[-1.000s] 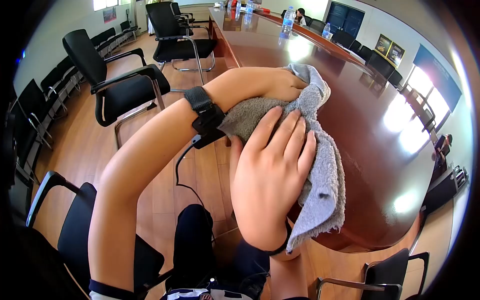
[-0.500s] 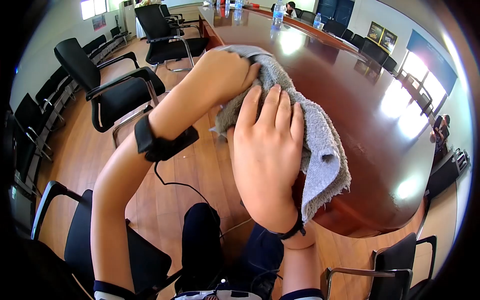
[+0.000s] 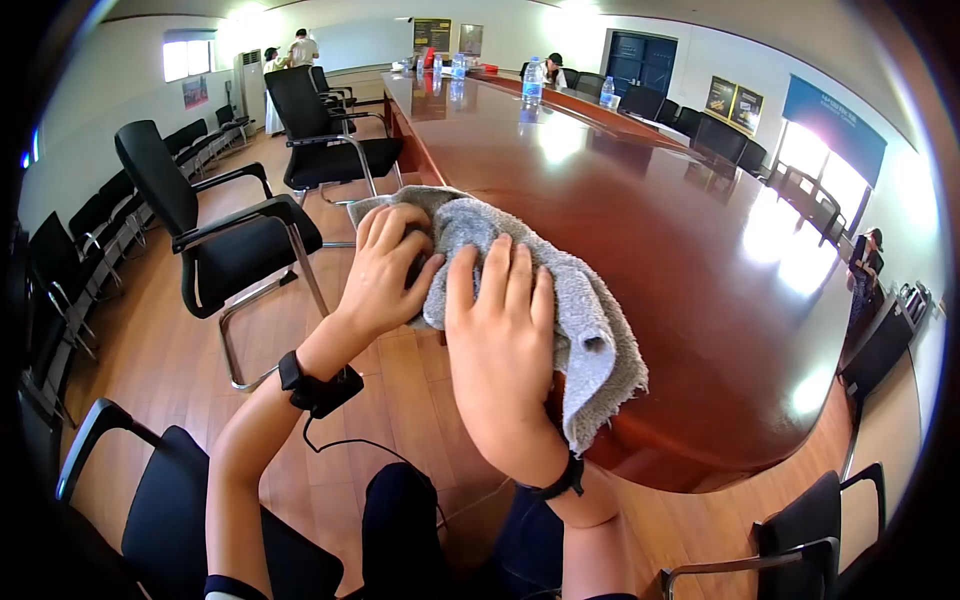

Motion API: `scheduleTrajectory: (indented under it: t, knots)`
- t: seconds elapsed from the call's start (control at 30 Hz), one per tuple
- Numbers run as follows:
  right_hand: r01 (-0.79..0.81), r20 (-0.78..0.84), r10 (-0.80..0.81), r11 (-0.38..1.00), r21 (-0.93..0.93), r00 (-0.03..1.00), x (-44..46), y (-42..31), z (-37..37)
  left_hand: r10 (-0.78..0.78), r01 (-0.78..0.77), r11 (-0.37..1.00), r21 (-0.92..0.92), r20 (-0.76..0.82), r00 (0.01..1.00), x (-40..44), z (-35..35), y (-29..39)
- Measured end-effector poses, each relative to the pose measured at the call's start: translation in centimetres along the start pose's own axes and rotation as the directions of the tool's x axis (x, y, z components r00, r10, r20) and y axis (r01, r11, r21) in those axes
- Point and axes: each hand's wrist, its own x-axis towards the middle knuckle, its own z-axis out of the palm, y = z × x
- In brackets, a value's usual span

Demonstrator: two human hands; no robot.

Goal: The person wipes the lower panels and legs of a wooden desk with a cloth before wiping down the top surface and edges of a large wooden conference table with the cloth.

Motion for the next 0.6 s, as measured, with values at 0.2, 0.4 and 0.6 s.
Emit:
scheduleTrajectory:
  t: [0.2,0.4,0.6]
  knots:
    - [0.081,0.007,-0.081,0.997,-0.009,0.997,-0.7,0.4,-0.4,-0.074,0.080,0.992,-0.096,0.065,0.995,0.3,2.6,-0.4]
    - [0.238,0.164,-0.264,0.958,0.163,0.950,-3.8,3.3,-4.8,0.095,-0.078,0.975,-0.209,0.072,0.993,0.9,1.4,1.6]
    - [-0.091,0.127,0.080,0.992,0.084,0.989,-8.4,10.6,-9.7,0.292,-0.306,0.819,-0.486,-0.108,0.950,3.0,2.3,6.5]
